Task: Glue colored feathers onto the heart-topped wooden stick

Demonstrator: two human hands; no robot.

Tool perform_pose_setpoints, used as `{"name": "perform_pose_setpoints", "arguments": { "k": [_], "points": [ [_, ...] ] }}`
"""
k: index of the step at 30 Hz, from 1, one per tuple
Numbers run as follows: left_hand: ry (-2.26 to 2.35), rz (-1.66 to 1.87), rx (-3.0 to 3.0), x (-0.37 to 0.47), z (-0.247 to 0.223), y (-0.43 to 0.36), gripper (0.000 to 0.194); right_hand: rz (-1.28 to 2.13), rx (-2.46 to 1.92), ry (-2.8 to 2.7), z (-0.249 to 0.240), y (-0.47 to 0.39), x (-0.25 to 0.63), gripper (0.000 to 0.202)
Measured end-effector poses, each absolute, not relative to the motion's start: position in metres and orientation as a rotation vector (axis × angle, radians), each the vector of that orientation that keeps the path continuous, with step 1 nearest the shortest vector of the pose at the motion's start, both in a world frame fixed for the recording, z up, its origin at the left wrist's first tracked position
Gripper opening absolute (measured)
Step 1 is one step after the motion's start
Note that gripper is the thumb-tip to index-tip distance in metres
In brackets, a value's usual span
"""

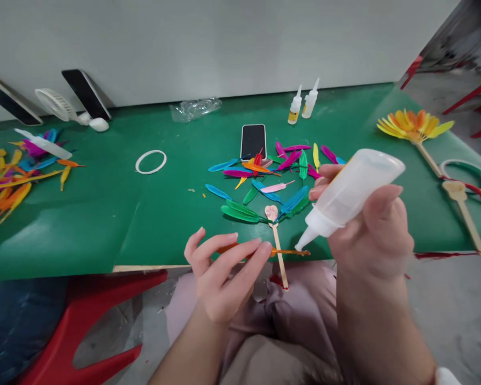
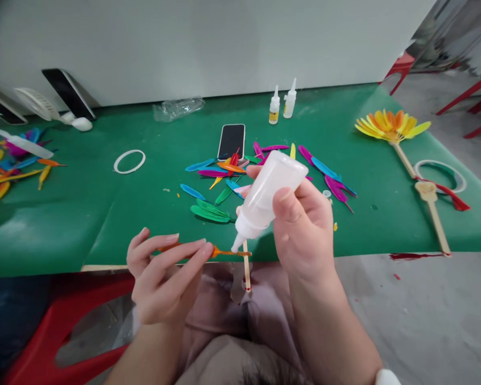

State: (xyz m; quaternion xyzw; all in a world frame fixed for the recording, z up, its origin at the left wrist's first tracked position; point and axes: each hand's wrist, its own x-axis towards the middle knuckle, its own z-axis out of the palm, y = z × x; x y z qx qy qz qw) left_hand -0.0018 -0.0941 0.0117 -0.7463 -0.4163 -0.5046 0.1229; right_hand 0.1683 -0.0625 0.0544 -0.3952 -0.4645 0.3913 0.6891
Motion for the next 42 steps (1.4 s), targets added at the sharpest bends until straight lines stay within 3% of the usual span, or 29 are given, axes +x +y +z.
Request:
{"name": "perform_pose_setpoints", "arguments": {
  "k": [8, 18, 26, 33, 37, 42],
  "points": [
    [-1.204, -1.443, -2.148, 0.005, 0.019, -0.083, 0.023, 0.832, -0.805, -1.048, 0.076, -0.058, 0.176, 0.020],
    [-1.082, -1.405, -2.011, 0.011, 0.031, -0.023, 0.022, 0.868, -0.752, -1.025, 0.108, -0.035, 0.203, 0.021],
    [-1.355, -1.528, -1.824, 0.003, 0.038, 0.028, 0.017, 0.964, -0.994, -0.646, 0.073, -0.030, 0.261, 0.015],
    [-1.818, -1.753, -1.695, -0.013, 0.020, 0.050, 0.018, 0.676, -1.164, -0.527, 0.039, -0.048, 0.326, 0.015],
    [-1.857, -2.041, -1.612, -0.026, 0.014, 0.052, 0.023, 0.584, -1.197, -0.546, 0.017, -0.054, 0.349, 0.035],
    [-1.910, -2.135, -1.525, -0.042, 0.004, 0.053, 0.026, 0.443, -1.295, -0.686, -0.003, -0.056, 0.382, 0.038]
  ]
}}
